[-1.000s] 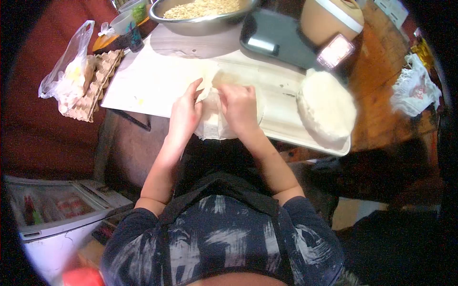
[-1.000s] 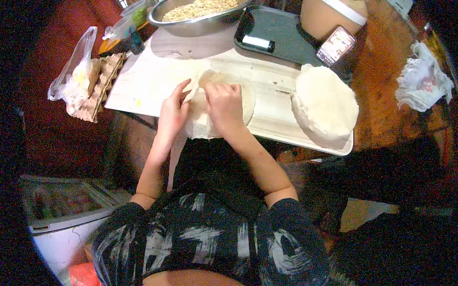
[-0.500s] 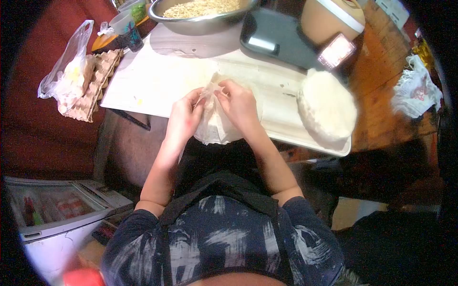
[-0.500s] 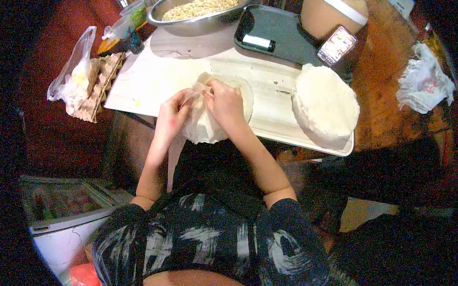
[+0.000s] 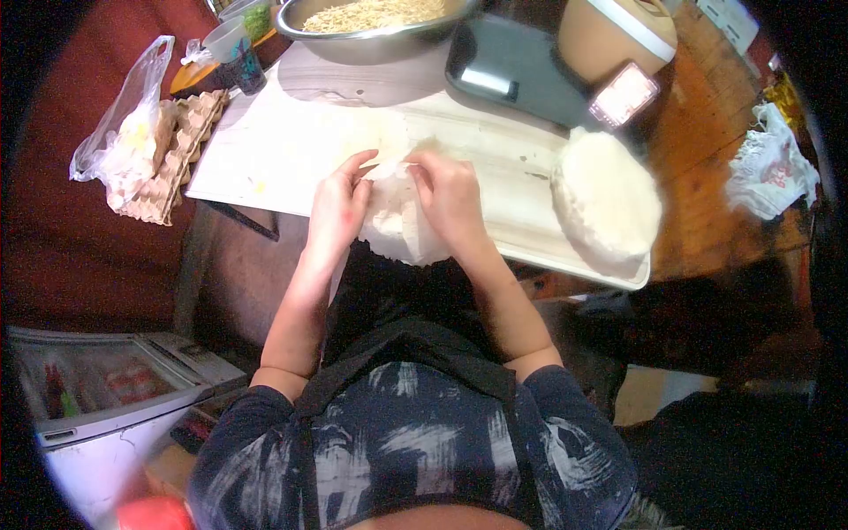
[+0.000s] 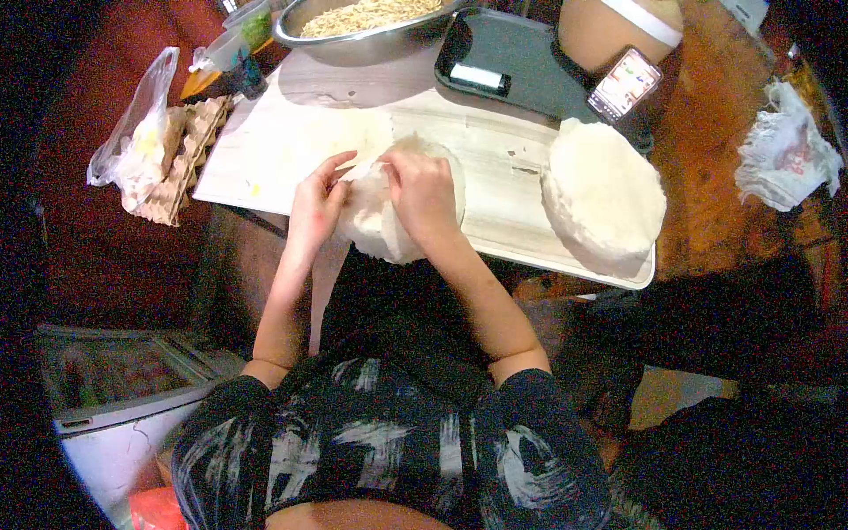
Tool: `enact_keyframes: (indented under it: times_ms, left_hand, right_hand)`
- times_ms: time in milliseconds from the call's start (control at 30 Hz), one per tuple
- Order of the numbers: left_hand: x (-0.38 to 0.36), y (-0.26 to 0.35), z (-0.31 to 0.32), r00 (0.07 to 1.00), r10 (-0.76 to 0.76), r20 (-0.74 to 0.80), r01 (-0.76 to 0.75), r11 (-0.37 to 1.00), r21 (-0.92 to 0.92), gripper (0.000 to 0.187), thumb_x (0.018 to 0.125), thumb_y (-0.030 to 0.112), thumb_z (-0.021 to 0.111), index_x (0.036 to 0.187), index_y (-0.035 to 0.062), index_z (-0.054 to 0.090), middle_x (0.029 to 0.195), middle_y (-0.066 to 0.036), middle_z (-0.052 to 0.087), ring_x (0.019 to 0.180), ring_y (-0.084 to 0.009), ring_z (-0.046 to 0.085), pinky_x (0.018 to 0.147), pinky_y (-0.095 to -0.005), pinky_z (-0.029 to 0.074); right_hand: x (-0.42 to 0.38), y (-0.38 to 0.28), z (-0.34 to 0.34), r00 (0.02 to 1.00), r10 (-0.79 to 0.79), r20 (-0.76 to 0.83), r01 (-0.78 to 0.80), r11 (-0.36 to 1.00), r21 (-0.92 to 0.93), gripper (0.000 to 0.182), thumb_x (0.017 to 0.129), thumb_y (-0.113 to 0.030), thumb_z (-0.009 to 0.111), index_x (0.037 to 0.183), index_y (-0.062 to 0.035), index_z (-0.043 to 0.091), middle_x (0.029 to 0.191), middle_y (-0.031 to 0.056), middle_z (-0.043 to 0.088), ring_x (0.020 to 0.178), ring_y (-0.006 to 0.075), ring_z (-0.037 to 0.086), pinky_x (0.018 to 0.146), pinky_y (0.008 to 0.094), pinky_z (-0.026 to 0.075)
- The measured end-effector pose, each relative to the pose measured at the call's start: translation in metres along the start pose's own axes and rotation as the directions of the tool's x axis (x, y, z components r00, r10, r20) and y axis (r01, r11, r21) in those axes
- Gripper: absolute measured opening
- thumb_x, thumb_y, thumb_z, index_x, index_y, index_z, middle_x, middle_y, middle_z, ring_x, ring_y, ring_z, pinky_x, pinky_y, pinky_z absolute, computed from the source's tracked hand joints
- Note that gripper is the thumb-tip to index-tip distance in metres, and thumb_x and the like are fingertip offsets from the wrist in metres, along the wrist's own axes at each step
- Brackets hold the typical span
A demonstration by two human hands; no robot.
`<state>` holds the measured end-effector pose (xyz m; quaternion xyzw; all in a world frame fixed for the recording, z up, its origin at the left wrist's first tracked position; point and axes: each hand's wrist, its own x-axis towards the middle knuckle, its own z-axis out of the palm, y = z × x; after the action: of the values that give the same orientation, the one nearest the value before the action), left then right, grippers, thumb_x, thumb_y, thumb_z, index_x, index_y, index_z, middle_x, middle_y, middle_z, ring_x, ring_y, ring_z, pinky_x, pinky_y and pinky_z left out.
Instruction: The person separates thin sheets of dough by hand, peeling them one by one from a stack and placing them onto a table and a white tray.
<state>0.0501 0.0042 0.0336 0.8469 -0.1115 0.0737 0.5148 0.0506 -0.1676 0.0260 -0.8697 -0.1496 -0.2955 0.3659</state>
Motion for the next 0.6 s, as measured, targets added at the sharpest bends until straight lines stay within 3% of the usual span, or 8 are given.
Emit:
enact_keyframes:
  times_ms: [200, 333, 400, 533, 600]
  left_hand:
    - [0.001, 0.001, 0.0, 0.996, -0.067, -0.056, 0.068, 0.997, 0.021, 0.033, 0.089, 0.002, 0.052, 0.121, -0.0028, 0.059, 0.096, -0.023, 0.07, 0.08, -0.0235, 0.069, 0.074, -0.0328, 0.053]
    - [0.002, -0.003, 0.0, 0.997, -0.033, -0.073, 0.034, 0.999, 0.019, 0.032, 0.09, 0.003, 0.053, 0.12, -0.0029, 0.06, 0.093, -0.022, 0.071, 0.077, -0.0212, 0.068, 0.072, -0.0315, 0.052]
    - [-0.001, 0.006, -0.003, 0.995, -0.097, -0.029, 0.096, 0.995, -0.016, 0.031, 0.09, 0.004, 0.054, 0.12, -0.0031, 0.06, 0.09, -0.02, 0.071, 0.074, -0.0179, 0.067, 0.07, -0.0299, 0.052]
    - [-0.007, 0.018, -0.008, 0.995, -0.087, 0.048, 0.084, 0.995, 0.054, 0.031, 0.09, 0.005, 0.056, 0.12, -0.0025, 0.06, 0.087, -0.018, 0.071, 0.071, -0.0155, 0.065, 0.067, -0.029, 0.051]
    - [-0.01, 0.018, -0.007, 0.998, -0.039, 0.053, 0.039, 0.999, 0.006, 0.033, 0.093, 0.006, 0.056, 0.125, 0.0003, 0.059, 0.081, -0.006, 0.067, 0.063, -0.0079, 0.055, 0.061, -0.0243, 0.047]
  right_hand:
    - [-0.002, 0.003, -0.001, 0.997, 0.053, -0.053, -0.057, 0.996, -0.068, 0.009, 0.083, -0.009, 0.064, 0.091, -0.0051, 0.067, 0.086, 0.0144, 0.068, 0.079, 0.0333, 0.064, 0.076, 0.04, 0.046]
    - [-0.004, -0.001, -0.004, 0.995, 0.1, -0.023, -0.102, 0.987, -0.121, 0.011, 0.084, -0.01, 0.065, 0.092, -0.0047, 0.067, 0.085, 0.0148, 0.068, 0.081, 0.0335, 0.065, 0.075, 0.041, 0.048]
    - [-0.006, -0.003, -0.003, 0.988, 0.151, 0.038, -0.152, 0.988, 0.024, 0.013, 0.084, -0.012, 0.066, 0.093, -0.0033, 0.066, 0.085, 0.0153, 0.068, 0.081, 0.0337, 0.065, 0.072, 0.0415, 0.05]
    - [-0.003, -0.013, 0.004, 0.995, 0.097, 0.015, -0.098, 0.993, 0.064, 0.015, 0.083, -0.014, 0.067, 0.093, -0.0023, 0.065, 0.085, 0.0158, 0.068, 0.079, 0.0338, 0.066, 0.069, 0.0409, 0.052]
    - [0.001, -0.011, 0.01, 0.993, 0.101, 0.057, -0.106, 0.989, 0.102, 0.014, 0.083, -0.013, 0.067, 0.093, -0.0039, 0.066, 0.083, 0.0158, 0.067, 0.078, 0.0347, 0.066, 0.069, 0.0416, 0.052]
